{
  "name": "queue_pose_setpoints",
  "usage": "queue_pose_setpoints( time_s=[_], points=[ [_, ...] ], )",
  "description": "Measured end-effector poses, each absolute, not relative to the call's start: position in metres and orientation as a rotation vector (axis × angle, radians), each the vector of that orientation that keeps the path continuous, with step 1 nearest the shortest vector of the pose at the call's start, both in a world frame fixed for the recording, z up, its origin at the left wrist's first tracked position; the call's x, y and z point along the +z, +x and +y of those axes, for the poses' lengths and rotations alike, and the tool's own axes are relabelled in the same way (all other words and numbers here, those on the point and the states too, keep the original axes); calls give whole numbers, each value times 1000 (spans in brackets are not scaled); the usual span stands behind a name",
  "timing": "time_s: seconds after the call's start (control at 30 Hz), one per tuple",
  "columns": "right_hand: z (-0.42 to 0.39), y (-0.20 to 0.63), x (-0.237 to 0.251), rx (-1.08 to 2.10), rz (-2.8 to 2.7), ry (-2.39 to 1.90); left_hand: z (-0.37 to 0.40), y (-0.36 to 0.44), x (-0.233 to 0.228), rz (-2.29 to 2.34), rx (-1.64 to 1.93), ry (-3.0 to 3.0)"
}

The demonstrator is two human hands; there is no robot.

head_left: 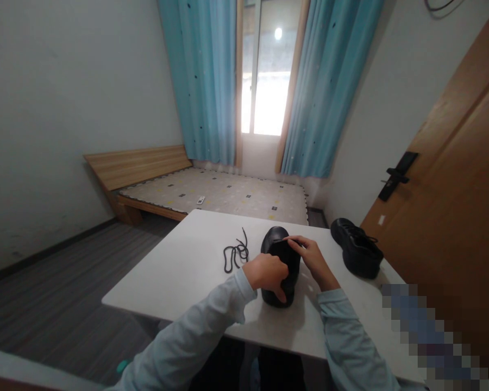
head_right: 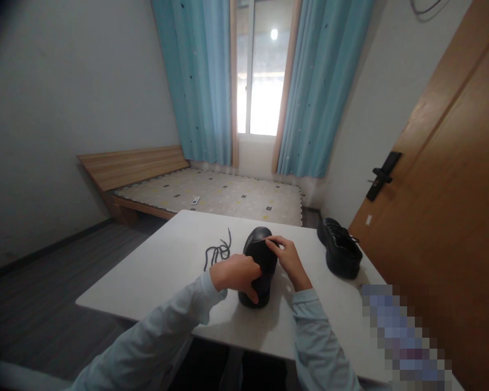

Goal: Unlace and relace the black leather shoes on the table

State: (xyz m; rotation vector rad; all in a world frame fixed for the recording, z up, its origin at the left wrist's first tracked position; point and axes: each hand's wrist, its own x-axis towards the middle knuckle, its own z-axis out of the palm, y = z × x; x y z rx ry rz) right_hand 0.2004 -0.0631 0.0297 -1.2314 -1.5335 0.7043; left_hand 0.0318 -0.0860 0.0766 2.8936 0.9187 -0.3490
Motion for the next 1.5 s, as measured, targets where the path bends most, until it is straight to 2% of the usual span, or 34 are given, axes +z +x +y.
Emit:
queue_pose_setpoints(
  time_s=[0.33, 0.63, 0.73, 0.9, 0.97, 1.13, 1.2, 1.33, 1.5],
  points=[
    [-67, 196, 33, 712, -1631, -1173, -87, 32, 89, 956, -466, 2869],
    [-68, 194, 30, 691, -1815, -1179, -85, 26, 87, 912, -405, 2867],
    [-66, 194, 29, 626, -1866, -1157, -82, 20, 96, 759, -303, 2809],
    [-66, 192, 29, 523, -1881, -1166, -62, -2, 112, 594, 83, 2410],
    [-66, 192, 30, 511, -1895, -1183, -47, -10, 112, 736, 243, 2246],
    [-67, 194, 31, 466, -1932, -1218, -5, -11, 89, 1283, 968, 1993],
    [-67, 194, 31, 457, -1944, -1236, 7, -9, 73, 1539, 1084, 1921],
    [-68, 193, 33, 427, -1961, -1236, 19, -10, 36, 2013, 961, 1894],
    [-69, 192, 36, 411, -1973, -1259, 24, -19, 6, 2187, 722, 1967]
  ],
)
